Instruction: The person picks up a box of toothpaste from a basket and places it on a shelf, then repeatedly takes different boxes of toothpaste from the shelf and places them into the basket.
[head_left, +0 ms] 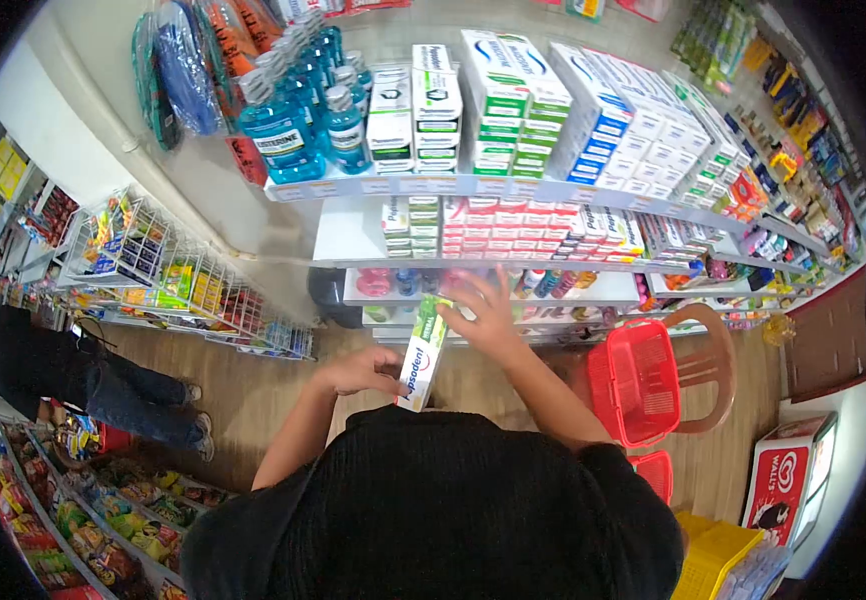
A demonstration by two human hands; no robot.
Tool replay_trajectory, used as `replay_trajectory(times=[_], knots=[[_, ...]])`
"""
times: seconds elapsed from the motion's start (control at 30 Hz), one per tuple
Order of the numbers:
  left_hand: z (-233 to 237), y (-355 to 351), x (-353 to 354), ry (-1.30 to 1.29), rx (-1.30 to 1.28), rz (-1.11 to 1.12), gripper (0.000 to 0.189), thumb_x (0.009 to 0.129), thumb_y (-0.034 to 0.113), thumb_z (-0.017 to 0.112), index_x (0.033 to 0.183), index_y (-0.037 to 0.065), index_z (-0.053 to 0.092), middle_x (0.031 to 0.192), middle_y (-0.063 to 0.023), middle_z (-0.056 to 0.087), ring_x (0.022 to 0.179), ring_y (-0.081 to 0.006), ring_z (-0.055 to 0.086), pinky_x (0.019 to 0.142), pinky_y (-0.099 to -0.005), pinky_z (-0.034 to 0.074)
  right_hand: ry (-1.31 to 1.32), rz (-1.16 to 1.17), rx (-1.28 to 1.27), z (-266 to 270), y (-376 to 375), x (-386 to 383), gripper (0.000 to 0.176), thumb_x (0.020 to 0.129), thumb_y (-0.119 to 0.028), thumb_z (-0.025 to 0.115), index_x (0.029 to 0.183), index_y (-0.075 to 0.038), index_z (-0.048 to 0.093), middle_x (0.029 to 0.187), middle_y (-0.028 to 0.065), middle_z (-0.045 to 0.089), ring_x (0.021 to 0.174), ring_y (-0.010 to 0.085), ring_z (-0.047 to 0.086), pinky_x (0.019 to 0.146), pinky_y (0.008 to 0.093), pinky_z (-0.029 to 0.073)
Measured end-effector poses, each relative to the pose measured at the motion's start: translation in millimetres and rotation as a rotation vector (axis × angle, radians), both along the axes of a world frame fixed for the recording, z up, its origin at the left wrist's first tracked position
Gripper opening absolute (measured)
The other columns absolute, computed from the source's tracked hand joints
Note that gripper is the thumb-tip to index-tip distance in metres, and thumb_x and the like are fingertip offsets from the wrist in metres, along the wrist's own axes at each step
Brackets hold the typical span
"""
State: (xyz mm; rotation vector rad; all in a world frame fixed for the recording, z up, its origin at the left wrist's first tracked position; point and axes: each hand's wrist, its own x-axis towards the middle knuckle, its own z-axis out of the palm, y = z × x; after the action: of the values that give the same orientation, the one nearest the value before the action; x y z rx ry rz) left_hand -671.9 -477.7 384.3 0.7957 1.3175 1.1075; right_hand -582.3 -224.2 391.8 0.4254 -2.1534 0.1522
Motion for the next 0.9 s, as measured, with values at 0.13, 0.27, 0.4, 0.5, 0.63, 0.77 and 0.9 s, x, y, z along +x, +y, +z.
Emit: replay_trajectory(times=[0.13,0.27,0.4,0.5,0.63,0.77,0.9], knots=[[20,-19,-23,-0.065,0.055,0.204,0.04,0.083,0.006,0.07,0.12,-0.003,0.058,0.111,-0.0065,0.064,0.1,-0.0124,0.058,0.086,-0.029,0.047,-0.003,-0.116,-0.16,2,-22,-31,0.036,0.071,-0.014,0.072,0.103,-0.028,0.064,0.123,-0.0028,0.056,0.118,0.0241,0.048,0.102,0.0617,0.027],[32,-39,-59,-0.134,0.092,0.429,0.049,0.085,0.004,0.067,0.131,-0.002,0.05,0.117,-0.0063,0.062,0.105,-0.0143,0.058,0.09,-0.0304,0.047,-0.019,-0.177,-0.302,-2,-25,-40,0.042,0.069,-0.009,0.072,0.107,-0.026,0.064,0.123,0.0009,0.054,0.119,0.0263,0.047,0.104,0.0584,0.027],[25,-37,-102,-0.208,0.221,0.588,0.051,0.087,0.006,0.065,0.135,0.0,0.046,0.119,-0.0052,0.061,0.108,-0.0149,0.058,0.091,-0.0306,0.047,-0.006,-0.215,-0.293,-7,-21,-35,0.042,0.068,-0.008,0.071,0.107,-0.023,0.064,0.118,0.002,0.056,0.117,0.0262,0.049,0.103,0.0552,0.029],[14,-23,-142,-0.166,0.248,0.703,0.053,0.09,0.01,0.063,0.137,0.0,0.041,0.121,-0.0062,0.058,0.111,-0.0155,0.055,0.093,-0.0302,0.047,-0.007,-0.244,-0.304,-8,-22,-30,0.039,0.068,-0.007,0.071,0.105,-0.02,0.064,0.116,0.003,0.056,0.113,0.0257,0.051,0.1,0.0526,0.032],[39,24,-158,-0.201,0.305,0.821,0.052,0.087,0.012,0.067,0.131,-0.004,0.045,0.113,-0.0068,0.059,0.098,-0.0105,0.056,0.082,-0.0252,0.047,-0.003,-0.26,-0.343,3,-21,-27,0.038,0.068,-0.006,0.071,0.103,-0.017,0.064,0.112,0.0031,0.057,0.106,0.0245,0.054,0.093,0.0478,0.036],[46,58,-184,-0.205,0.229,0.746,0.044,0.084,0.013,0.07,0.123,0.004,0.052,0.104,-0.0005,0.058,0.088,-0.0079,0.051,0.075,-0.023,0.044,0.001,-0.282,-0.347,10,-19,-24,0.038,0.068,-0.006,0.072,0.104,-0.016,0.063,0.109,0.0024,0.058,0.1,0.0229,0.055,0.086,0.0424,0.037],[45,82,-175,-0.111,0.261,0.782,0.034,0.084,0.012,0.069,0.115,0.008,0.057,0.103,0.0015,0.059,0.087,-0.0079,0.051,0.074,-0.0227,0.042,-0.004,-0.323,-0.352,11,-19,-18,0.038,0.068,-0.006,0.071,0.104,-0.016,0.063,0.11,0.0012,0.059,0.098,0.0209,0.056,0.086,0.0408,0.036]])
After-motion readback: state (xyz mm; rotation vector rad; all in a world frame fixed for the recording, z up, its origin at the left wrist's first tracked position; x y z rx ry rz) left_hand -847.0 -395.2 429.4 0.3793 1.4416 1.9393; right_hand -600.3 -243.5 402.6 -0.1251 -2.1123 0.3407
